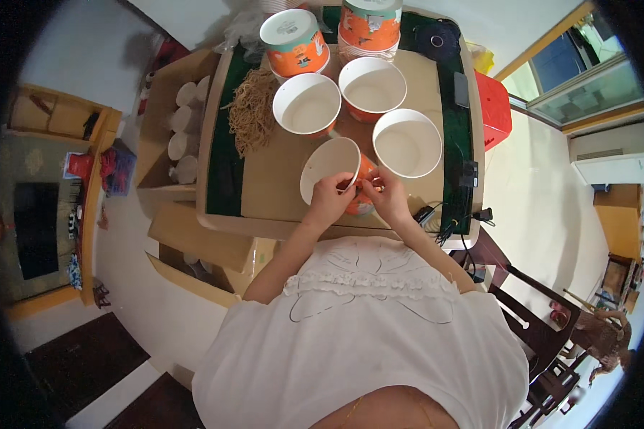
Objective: Portioning bundles of dried noodles into individual paper cups and organizing the containers.
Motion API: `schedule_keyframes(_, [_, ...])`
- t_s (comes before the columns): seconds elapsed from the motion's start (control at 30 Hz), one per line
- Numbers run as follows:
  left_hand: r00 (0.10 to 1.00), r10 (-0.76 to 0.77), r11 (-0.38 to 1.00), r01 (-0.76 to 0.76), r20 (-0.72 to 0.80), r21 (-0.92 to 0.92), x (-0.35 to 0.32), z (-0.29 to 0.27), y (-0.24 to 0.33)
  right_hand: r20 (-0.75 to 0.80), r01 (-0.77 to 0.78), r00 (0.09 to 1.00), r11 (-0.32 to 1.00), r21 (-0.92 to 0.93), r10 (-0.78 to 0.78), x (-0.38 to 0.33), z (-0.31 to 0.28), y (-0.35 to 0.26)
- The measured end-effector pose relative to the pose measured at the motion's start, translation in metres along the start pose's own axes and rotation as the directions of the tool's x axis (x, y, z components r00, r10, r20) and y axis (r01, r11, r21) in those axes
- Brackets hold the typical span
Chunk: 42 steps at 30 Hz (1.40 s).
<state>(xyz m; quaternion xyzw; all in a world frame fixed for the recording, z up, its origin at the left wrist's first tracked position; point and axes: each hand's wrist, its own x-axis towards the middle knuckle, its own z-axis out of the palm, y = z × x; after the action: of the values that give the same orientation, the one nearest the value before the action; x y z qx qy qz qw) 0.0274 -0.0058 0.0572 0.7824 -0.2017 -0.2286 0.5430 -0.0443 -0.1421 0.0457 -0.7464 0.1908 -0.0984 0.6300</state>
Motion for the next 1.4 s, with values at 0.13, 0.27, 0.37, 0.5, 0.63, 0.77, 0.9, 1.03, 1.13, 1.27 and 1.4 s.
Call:
schedule_keyframes(0.13, [0.998, -0.055, 0.998, 0.056, 0.02, -0.023, 0.0, 0.003, 0.0, -0.021, -0.038, 0.999, 0.997, -0.063, 0.037, -0.004, -0.002, -0.006])
schedule_keyframes(0.27, [0.999, -0.023, 1.0, 0.023, 0.028, -0.013, 0.001, 0.002, 0.005, -0.027, 0.019, 0.999, 0.997, -0.073, -0.021, -0.005, -0.002, -0.001])
schedule_keyframes(0.37, [1.0, -0.002, 0.999, 0.003, 0.022, -0.041, 0.001, 0.005, -0.002, -0.028, 0.041, 0.999, 0.995, -0.089, -0.044, -0.005, -0.002, 0.001])
schedule_keyframes(0.5, [1.0, 0.011, 0.999, -0.01, 0.018, -0.054, 0.001, 0.006, -0.005, -0.036, 0.069, 0.997, 0.989, -0.134, -0.074, -0.005, -0.003, 0.0])
schedule_keyframes(0.63, [0.999, 0.006, 1.0, -0.006, 0.049, 0.007, 0.0, 0.005, -0.002, -0.049, 0.065, 0.996, 0.983, -0.174, -0.075, -0.007, -0.004, -0.006])
schedule_keyframes(0.77, [0.999, 0.024, 1.0, -0.025, 0.041, 0.011, -0.003, 0.006, 0.0, -0.066, 0.076, 0.994, 0.98, -0.182, -0.089, -0.008, -0.004, -0.004])
schedule_keyframes(0.9, [0.999, 0.018, 1.0, -0.019, 0.032, 0.006, -0.004, 0.007, 0.008, -0.066, 0.102, 0.991, 0.973, -0.205, -0.118, -0.008, -0.004, 0.002])
schedule_keyframes(1.03, [0.995, 0.1, 0.995, -0.1, 0.021, 0.008, 0.0, 0.009, -0.011, -0.029, 0.071, 0.996, 0.977, -0.2, -0.079, -0.009, -0.009, -0.002])
schedule_keyframes(1.13, [0.99, 0.117, 0.992, -0.12, 0.073, 0.036, 0.001, 0.011, -0.005, 0.003, 0.087, 0.996, 0.966, -0.244, -0.089, -0.009, -0.013, 0.006])
schedule_keyframes(1.27, [0.984, 0.13, 0.967, -0.152, 0.119, 0.202, 0.003, 0.02, -0.003, 0.002, 0.059, 0.998, 0.977, -0.204, -0.06, -0.012, -0.018, 0.023])
schedule_keyframes(1.4, [0.97, 0.22, 0.937, -0.241, 0.108, 0.252, 0.006, 0.036, -0.021, 0.083, -0.123, 0.988, 0.988, -0.09, 0.131, -0.014, -0.027, 0.035])
